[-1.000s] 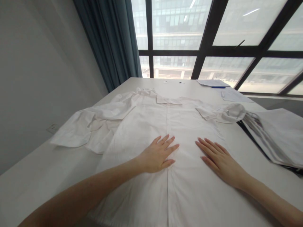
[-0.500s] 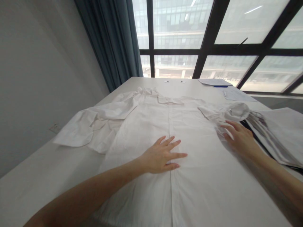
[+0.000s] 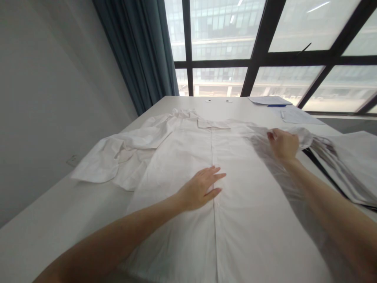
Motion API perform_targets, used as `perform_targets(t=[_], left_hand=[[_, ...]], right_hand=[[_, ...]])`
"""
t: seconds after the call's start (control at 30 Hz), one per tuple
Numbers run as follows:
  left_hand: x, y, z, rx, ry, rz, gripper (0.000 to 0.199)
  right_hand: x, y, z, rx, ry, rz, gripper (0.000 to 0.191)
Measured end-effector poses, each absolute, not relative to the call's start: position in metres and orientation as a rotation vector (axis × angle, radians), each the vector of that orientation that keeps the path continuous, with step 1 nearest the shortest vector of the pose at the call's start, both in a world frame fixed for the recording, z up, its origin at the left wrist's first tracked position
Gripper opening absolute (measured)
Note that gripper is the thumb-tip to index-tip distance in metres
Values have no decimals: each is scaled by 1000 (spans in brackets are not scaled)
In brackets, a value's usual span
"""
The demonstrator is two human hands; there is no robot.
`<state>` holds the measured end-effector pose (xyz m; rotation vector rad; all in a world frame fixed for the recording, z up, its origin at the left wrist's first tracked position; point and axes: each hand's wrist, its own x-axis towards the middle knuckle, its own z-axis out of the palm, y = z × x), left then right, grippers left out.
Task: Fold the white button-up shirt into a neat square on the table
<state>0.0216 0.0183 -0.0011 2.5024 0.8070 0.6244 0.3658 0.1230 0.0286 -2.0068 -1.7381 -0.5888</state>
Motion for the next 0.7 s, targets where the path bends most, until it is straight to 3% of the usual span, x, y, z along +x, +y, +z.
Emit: perform_targets(t=[0.17, 0.33, 0.5, 0.7], left_hand=[[23, 32, 5, 1706, 854, 959, 56], [23, 34, 28, 1030, 717, 803, 71], [19, 24, 38, 1216, 973, 715, 65], [-7, 14, 66, 1841, 1061, 922, 51]], right_hand=[[309, 74, 49, -1555, -1679, -506, 33], [255, 6, 38, -1000, -2117, -175, 19], [248, -17, 34, -642, -2386, 67, 18], [289, 12, 26, -1117, -2084, -2, 26]])
